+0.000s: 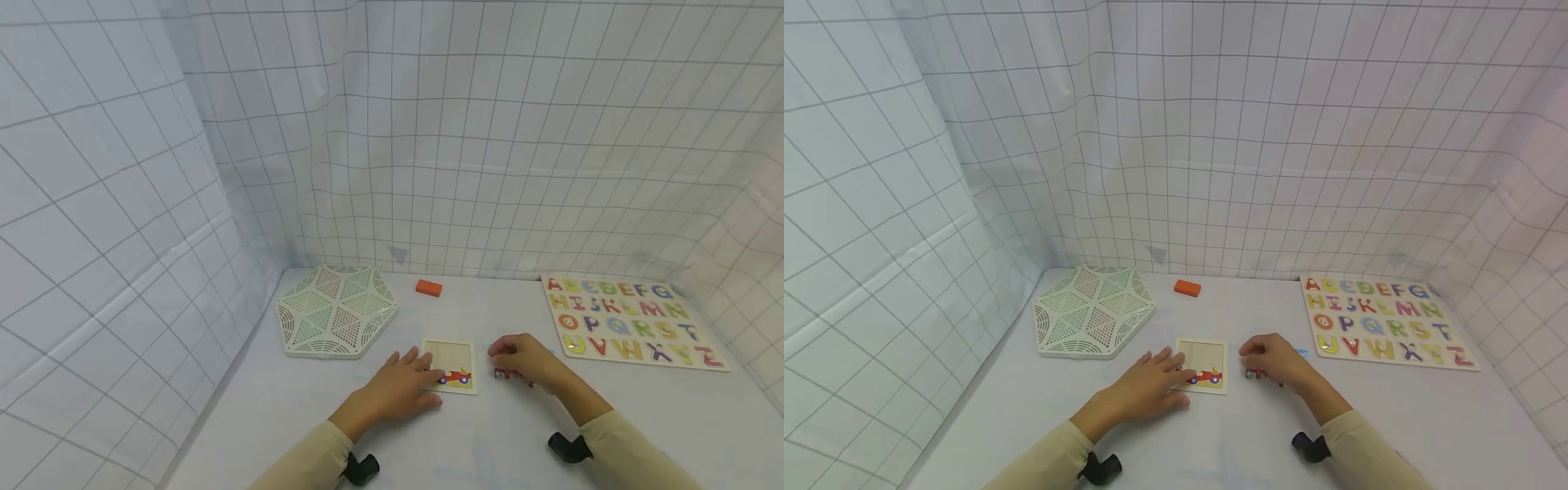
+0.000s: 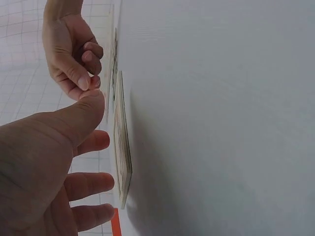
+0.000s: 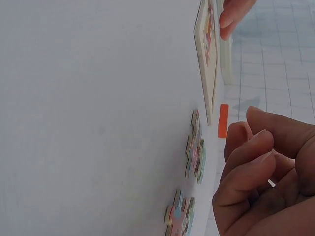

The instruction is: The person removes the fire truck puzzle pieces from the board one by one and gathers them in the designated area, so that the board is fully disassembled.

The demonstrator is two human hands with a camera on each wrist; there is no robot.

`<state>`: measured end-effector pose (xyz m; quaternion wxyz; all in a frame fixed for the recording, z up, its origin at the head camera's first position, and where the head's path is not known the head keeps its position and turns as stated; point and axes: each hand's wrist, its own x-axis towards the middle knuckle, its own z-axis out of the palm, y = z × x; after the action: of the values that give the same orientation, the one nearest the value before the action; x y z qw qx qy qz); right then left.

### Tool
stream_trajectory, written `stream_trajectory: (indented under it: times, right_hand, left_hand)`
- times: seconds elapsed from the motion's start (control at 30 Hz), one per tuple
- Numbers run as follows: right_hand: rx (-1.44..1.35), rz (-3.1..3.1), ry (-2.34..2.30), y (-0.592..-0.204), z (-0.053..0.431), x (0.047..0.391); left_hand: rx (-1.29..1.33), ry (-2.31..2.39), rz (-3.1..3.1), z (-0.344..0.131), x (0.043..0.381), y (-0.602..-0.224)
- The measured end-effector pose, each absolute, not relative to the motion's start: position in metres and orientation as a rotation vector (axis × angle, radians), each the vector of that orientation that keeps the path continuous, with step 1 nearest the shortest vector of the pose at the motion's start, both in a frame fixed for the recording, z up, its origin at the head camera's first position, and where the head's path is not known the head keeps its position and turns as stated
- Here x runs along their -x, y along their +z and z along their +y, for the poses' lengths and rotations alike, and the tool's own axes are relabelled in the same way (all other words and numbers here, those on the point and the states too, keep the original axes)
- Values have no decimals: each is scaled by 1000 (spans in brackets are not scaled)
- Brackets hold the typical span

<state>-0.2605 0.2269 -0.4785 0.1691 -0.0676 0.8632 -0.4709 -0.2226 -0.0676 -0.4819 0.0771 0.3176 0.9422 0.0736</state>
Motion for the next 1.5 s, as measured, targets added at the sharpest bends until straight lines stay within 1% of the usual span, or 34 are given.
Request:
stream_trajectory:
  times: [0.33, 0.6, 0.9, 1.5]
  right_hand:
    - [336, 2274, -1431, -490, 199, 261]
    - [381, 2290, -1384, -489, 188, 254]
    - [446, 2318, -1346, -491, 188, 254]
    - [362, 2320, -1426, -487, 184, 254]
  left_hand:
    - [-806, 249, 2924, -50, 239, -487]
    - [-781, 264, 2931, -37, 249, -491]
    - [-790, 217, 2934, -32, 253, -493]
    - [-708, 267, 2894, -30, 250, -489]
